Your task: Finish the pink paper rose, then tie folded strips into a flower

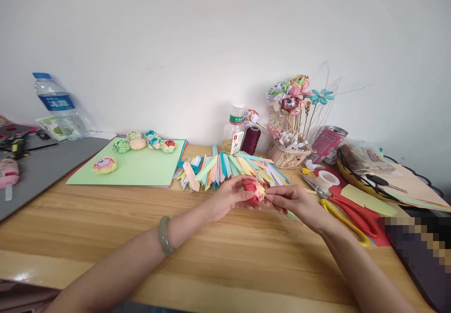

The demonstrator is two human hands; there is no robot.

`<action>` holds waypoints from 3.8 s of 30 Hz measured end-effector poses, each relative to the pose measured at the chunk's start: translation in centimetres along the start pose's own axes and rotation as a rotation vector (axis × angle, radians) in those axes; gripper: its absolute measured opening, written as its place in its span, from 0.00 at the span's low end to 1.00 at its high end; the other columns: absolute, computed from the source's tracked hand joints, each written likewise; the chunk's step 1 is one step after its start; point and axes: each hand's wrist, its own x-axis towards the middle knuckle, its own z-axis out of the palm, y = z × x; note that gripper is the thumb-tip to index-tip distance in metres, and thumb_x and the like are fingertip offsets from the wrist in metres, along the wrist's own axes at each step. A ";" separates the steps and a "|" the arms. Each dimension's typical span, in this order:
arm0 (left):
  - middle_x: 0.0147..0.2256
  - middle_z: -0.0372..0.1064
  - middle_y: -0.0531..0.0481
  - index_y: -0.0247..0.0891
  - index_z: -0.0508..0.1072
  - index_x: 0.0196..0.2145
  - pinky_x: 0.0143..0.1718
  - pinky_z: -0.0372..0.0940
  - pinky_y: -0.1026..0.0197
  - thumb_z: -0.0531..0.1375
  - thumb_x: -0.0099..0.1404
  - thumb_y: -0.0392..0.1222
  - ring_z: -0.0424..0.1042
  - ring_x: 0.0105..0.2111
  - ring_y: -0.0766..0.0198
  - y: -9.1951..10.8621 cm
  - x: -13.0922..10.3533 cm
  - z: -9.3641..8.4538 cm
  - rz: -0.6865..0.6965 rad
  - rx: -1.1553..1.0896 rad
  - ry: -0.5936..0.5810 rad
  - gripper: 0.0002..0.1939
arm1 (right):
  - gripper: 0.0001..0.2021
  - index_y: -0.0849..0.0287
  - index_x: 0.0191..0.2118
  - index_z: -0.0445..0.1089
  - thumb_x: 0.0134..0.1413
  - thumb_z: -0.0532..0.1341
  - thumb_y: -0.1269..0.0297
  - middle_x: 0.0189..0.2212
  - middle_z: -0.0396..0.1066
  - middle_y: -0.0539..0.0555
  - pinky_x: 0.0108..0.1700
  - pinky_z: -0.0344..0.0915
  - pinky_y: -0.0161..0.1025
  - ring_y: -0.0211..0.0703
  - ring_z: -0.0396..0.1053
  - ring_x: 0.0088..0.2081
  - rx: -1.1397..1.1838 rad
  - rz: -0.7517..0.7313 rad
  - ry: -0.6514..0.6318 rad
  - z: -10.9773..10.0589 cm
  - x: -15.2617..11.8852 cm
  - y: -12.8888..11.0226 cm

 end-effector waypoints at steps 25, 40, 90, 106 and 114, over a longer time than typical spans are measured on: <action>0.33 0.70 0.48 0.39 0.64 0.44 0.27 0.62 0.67 0.62 0.53 0.43 0.74 0.28 0.62 0.0 0.0 -0.4 -0.120 -0.123 -0.101 0.21 | 0.12 0.62 0.26 0.71 0.45 0.57 0.58 0.19 0.63 0.50 0.20 0.52 0.30 0.33 0.56 0.21 -0.188 -0.067 0.115 0.4 -0.3 -0.8; 0.25 0.72 0.46 0.33 0.69 0.36 0.21 0.65 0.63 0.46 0.55 0.65 0.72 0.20 0.60 -0.6 0.7 -1.3 -0.429 -0.204 -0.184 0.31 | 0.08 0.58 0.33 0.70 0.53 0.53 0.69 0.29 0.71 0.54 0.32 0.64 0.36 0.39 0.68 0.31 -0.562 -0.587 0.202 0.9 -0.6 -0.4; 0.39 0.64 0.48 0.40 0.68 0.44 0.43 0.60 0.61 0.60 0.55 0.41 0.67 0.37 0.69 -0.6 0.3 0.0 -0.081 -0.250 -0.056 0.17 | 0.08 0.57 0.29 0.59 0.59 0.47 0.68 0.31 0.59 0.53 0.35 0.60 0.38 0.39 0.59 0.33 -0.528 -0.481 0.286 2.4 0.1 0.6; 0.36 0.63 0.47 0.41 0.65 0.46 0.28 0.68 0.60 0.57 0.58 0.44 0.65 0.32 0.67 -0.6 0.1 -0.2 -0.184 -0.087 -0.084 0.17 | 0.10 0.58 0.29 0.61 0.59 0.48 0.65 0.30 0.61 0.53 0.37 0.59 0.40 0.42 0.60 0.34 -0.582 -0.397 0.221 2.4 0.1 0.2; 0.32 0.62 0.50 0.40 0.65 0.45 0.37 0.66 0.58 0.58 0.58 0.43 0.63 0.30 0.71 -0.7 0.4 -0.2 -0.069 -0.080 -0.011 0.16 | 0.10 0.59 0.29 0.67 0.52 0.56 0.57 0.27 0.63 0.51 0.29 0.56 0.36 0.38 0.58 0.28 -0.280 -0.253 0.395 2.2 0.2 0.0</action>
